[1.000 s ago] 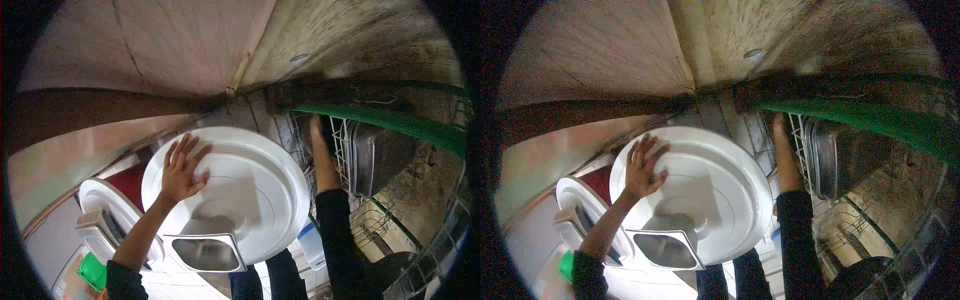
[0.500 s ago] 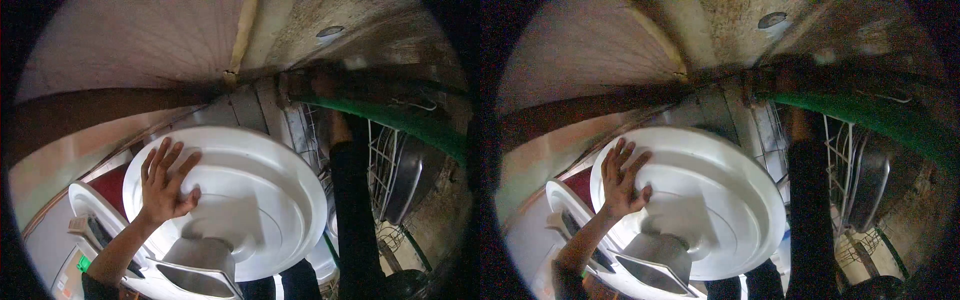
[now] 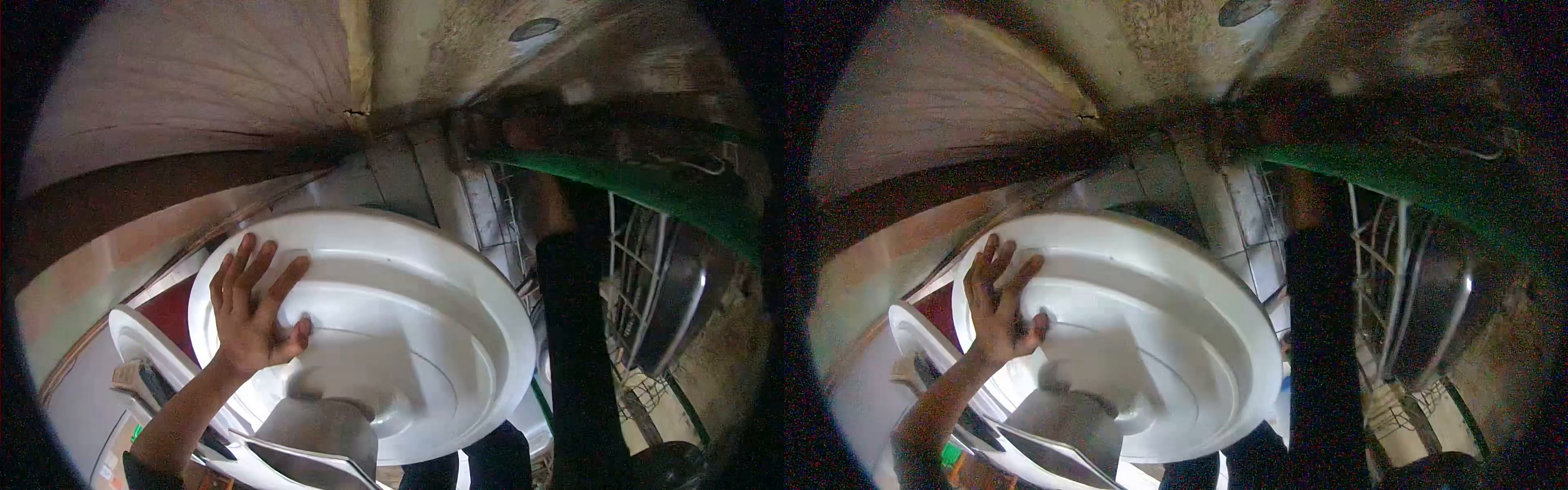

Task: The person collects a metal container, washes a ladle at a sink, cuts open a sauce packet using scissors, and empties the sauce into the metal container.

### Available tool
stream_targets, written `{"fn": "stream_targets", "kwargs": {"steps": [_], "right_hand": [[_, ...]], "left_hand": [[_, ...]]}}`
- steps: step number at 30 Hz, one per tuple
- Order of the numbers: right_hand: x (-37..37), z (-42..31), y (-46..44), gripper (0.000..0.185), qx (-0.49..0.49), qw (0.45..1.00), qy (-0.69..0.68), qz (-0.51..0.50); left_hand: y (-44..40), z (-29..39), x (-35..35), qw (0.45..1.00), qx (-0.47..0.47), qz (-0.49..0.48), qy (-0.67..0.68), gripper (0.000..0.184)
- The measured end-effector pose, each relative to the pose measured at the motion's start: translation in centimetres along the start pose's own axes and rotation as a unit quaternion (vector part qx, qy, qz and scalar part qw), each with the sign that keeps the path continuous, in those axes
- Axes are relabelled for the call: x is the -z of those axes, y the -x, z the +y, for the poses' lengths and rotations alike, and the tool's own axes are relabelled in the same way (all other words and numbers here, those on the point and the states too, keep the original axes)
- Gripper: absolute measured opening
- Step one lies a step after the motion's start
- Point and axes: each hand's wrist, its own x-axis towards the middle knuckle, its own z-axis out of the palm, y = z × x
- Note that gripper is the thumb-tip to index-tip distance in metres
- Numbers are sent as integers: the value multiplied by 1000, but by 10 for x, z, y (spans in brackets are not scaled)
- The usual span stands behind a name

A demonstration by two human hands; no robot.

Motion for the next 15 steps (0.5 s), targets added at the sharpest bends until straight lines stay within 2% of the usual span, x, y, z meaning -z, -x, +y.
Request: {"fn": "stream_targets", "kwargs": {"steps": [4,8,10,12,15], "right_hand": [[-12,-52,39,40,6,995,-95,-7],[13,-88,126,41,-1,980,-198,-22],[46,-68,156,40,57,965,-241,-91],[51,-115,235,41,22,981,-180,-69],[75,-154,313,34,186,975,57,-111]], "left_hand": [[0,2,5,1000,13,7,16,51],[3,2,15,999,-2,-4,36,53],[6,5,21,1000,1,-4,29,53],[8,6,23,998,-6,1,58,53],[12,6,33,995,-19,-10,95,55]]}}
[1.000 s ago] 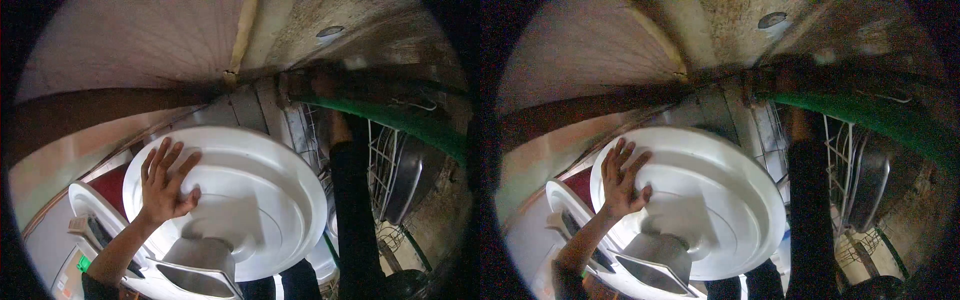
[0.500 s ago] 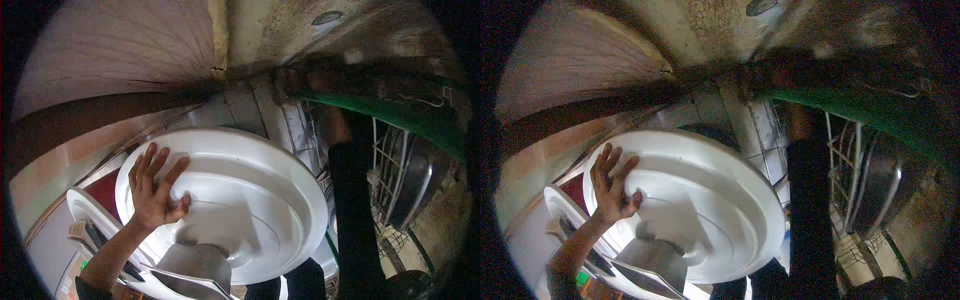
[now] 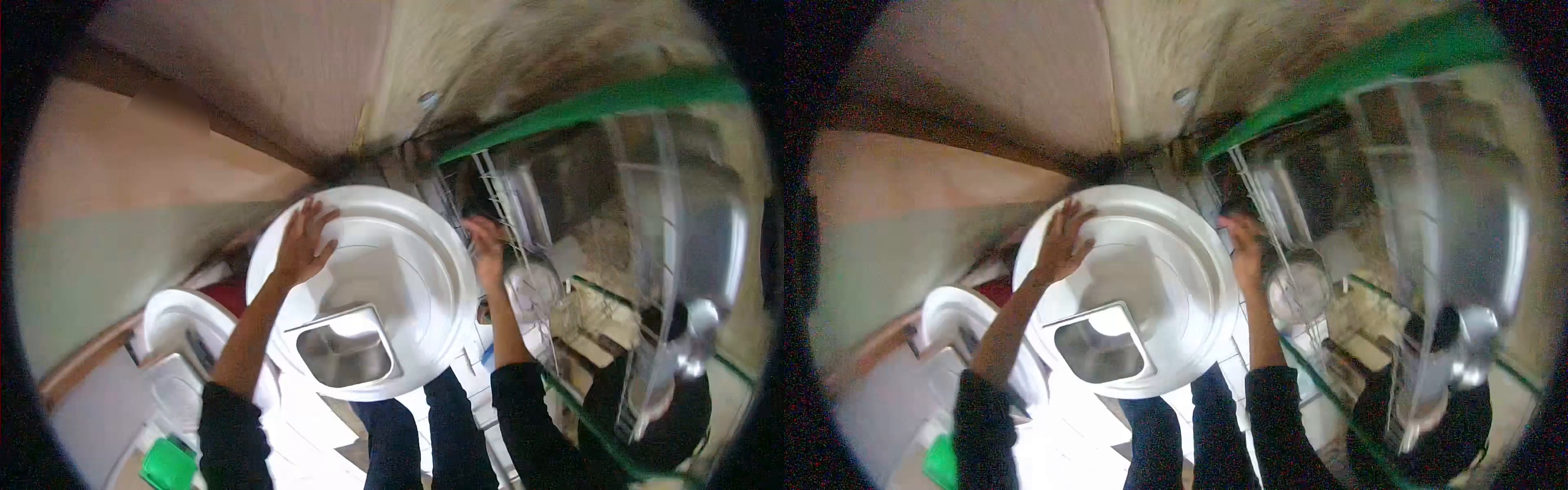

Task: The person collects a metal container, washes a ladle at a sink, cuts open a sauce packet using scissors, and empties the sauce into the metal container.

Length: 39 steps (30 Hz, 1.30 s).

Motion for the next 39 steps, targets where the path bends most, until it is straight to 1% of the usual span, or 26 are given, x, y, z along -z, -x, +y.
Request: {"fn": "stream_targets", "kwargs": {"steps": [1,2,3,4,5,6,8,9,10,11,13,14,15,16,18,20,21,22,24,26,28,29,32,34,38,39], "right_hand": [[1,-34,21,31,25,995,89,-22],[-6,-51,42,23,-54,995,-81,38],[-2,-89,60,28,28,991,131,10],[-2,-142,78,30,15,993,116,20],[2,-180,98,30,32,996,83,10],[5,-234,118,31,-1,996,87,24],[5,-303,169,27,37,996,31,72],[6,-327,199,25,23,994,16,104],[1,-344,231,23,-41,984,-112,131],[23,-408,263,22,-26,988,22,148],[45,-446,328,22,1,976,-33,215],[34,-462,347,23,-44,962,-129,236],[45,-476,383,23,-38,951,-126,279],[56,-480,414,25,-33,938,-122,324],[74,-469,478,25,-19,907,-130,399],[95,-462,546,26,-59,851,-183,488],[110,-449,573,27,-65,817,-231,524],[127,-444,610,27,-61,802,-227,550],[161,-438,683,28,-25,708,-285,645],[196,-418,773,28,-35,708,-237,664],[216,-423,871,28,-107,718,-129,676],[228,-426,913,23,-118,685,-137,706],[265,-436,1020,14,-133,569,-178,792],[292,-423,1074,14,-175,529,-123,821],[362,-377,1140,21,-235,537,-118,801],[383,-364,1155,22,-239,558,-129,784]], "left_hand": [[2,-4,0,997,12,-36,65,58],[-1,-3,4,989,20,-72,128,61],[-7,4,7,975,45,-152,158,68],[-14,15,22,952,66,-235,185,75],[-9,60,67,966,16,-210,148,78],[1,117,113,977,-34,-178,109,82],[31,195,162,973,-94,-69,199,88],[54,237,197,968,-119,-18,221,85],[85,276,230,957,-147,25,250,84],[110,300,234,950,-189,41,244,76],[169,342,219,929,-233,64,280,60],[195,340,213,914,-244,67,317,50],[229,368,218,907,-240,14,346,45],[254,399,222,898,-235,-41,370,40],[308,465,228,851,-307,-60,422,33],[357,521,217,846,-351,-114,385,37],[373,546,200,836,-326,-207,390,33],[394,577,184,818,-363,-231,383,24],[442,643,158,776,-378,-283,418,13],[486,715,132,749,-391,-340,413,13],[536,782,125,712,-351,-425,436,12],[553,817,117,690,-301,-464,466,11],[581,902,101,621,-272,-544,494,20],[599,949,100,610,-249,-563,498,24],[617,1016,76,622,-237,-560,492,24],[622,1034,64,627,-232,-555,495,24]]}}
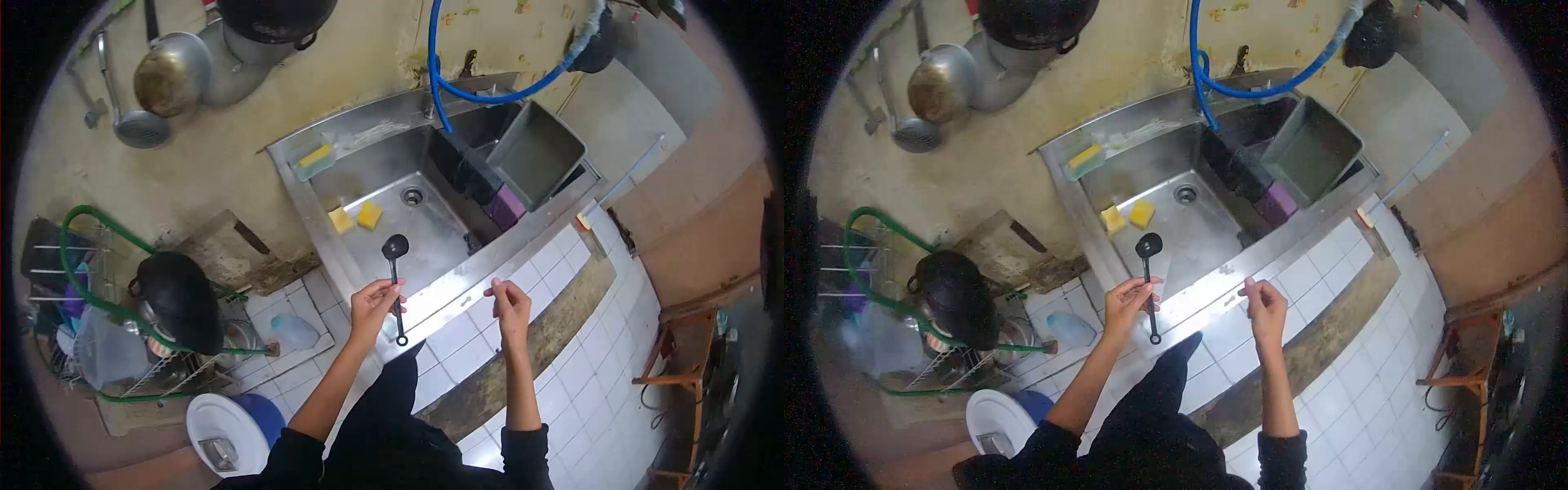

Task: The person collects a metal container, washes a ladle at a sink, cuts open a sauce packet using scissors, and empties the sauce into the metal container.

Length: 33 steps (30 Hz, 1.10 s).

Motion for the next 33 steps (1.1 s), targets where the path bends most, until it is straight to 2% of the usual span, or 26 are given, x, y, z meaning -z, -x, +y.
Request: {"fn": "stream_targets", "kwargs": {"steps": [1,3,4,5,7,9,11,12,14,16,18,20,22,24,28,31,33], "right_hand": [[-1,4,-26,22,0,1000,7,-4],[-9,19,-82,24,59,996,-71,-19],[-4,31,-113,22,64,996,-17,-52],[-6,47,-146,12,85,994,-47,-43],[-3,83,-212,8,100,994,43,-14],[-5,89,-268,17,41,995,57,-64],[-14,96,-331,21,153,970,177,-73],[-22,92,-360,21,154,969,174,-82],[-52,67,-432,30,274,923,258,-77],[-92,31,-501,38,413,850,322,-52],[-129,-4,-563,46,417,822,384,-52],[-159,-19,-652,50,526,737,424,-13],[-177,3,-747,49,583,632,506,68],[-176,-10,-746,44,479,709,516,-36],[-161,31,-724,40,572,711,408,36],[-140,87,-738,38,493,782,377,-53],[-139,61,-687,42,453,827,319,-100]], "left_hand": [[-19,-5,-8,1000,1,5,7,24],[-54,-17,-21,999,35,5,33,21],[-75,-33,-26,999,26,18,37,20],[-97,-45,-31,998,23,15,51,20],[-137,-63,-44,996,28,35,77,20],[-171,-74,-56,997,0,54,55,21],[-189,-77,-64,995,43,74,57,22],[-198,-79,-67,993,46,88,63,23],[-214,-80,-73,989,52,117,71,24],[-225,-89,-70,987,64,136,59,24],[-231,-95,-69,982,74,163,54,23],[-233,-99,-69,976,72,199,46,23],[-233,-105,-68,971,70,225,41,22],[-233,-117,-68,956,88,276,40,22],[-235,-141,-80,923,85,370,61,21],[-243,-160,-84,912,60,398,82,20],[-246,-166,-86,905,56,406,114,21]]}}
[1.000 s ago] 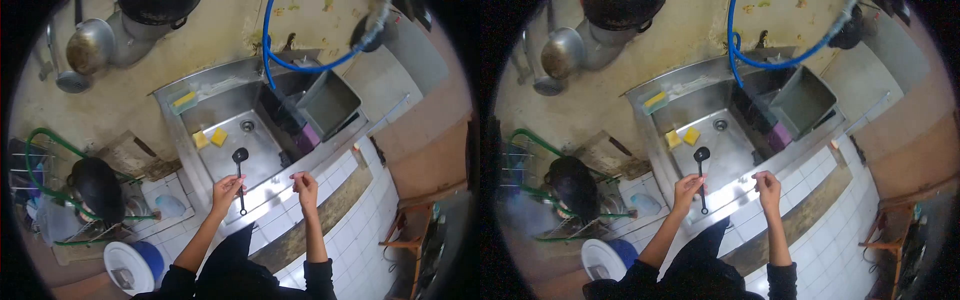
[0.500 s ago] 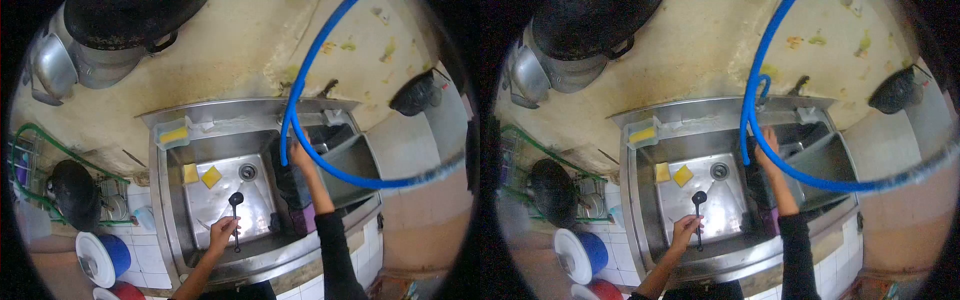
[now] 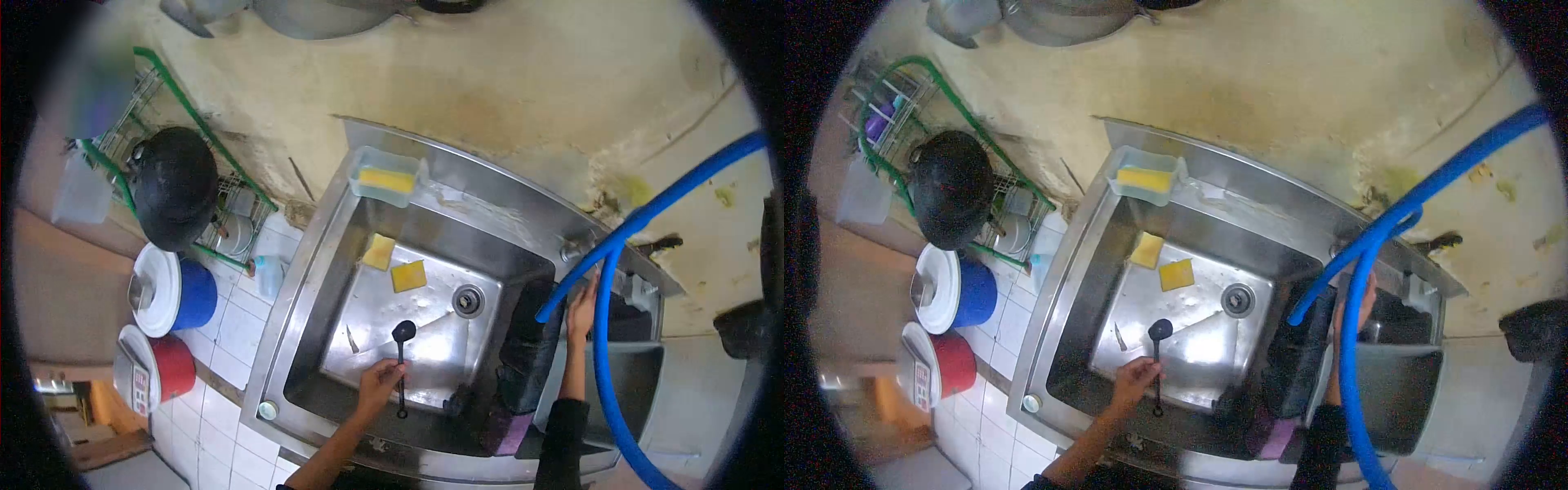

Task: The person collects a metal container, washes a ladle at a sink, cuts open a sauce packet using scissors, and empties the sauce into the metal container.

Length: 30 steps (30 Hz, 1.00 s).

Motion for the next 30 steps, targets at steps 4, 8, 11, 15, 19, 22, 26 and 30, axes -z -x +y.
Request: {"fn": "stream_targets", "kwargs": {"steps": [4,8,11,15,19,22,26,30], "right_hand": [[13,-106,63,35,-39,984,146,-99],[-21,-271,107,16,172,950,-197,-171],[-44,-379,15,34,224,911,-296,-177],[-181,-392,-100,47,378,849,-27,-367],[-182,-427,-125,54,455,736,74,-497],[-195,-428,-115,53,518,732,162,-413],[-222,-425,-119,38,557,714,146,-398],[-234,-421,-123,26,524,737,90,-417]], "left_hand": [[0,6,4,999,11,11,42,19],[1,14,24,997,-11,52,51,21],[5,16,45,998,0,47,51,20],[10,27,63,998,-11,51,25,19],[9,32,79,998,8,47,45,19],[4,25,83,997,-33,52,48,19],[-5,21,85,999,-34,33,24,19],[-17,25,78,998,-42,17,35,18]]}}
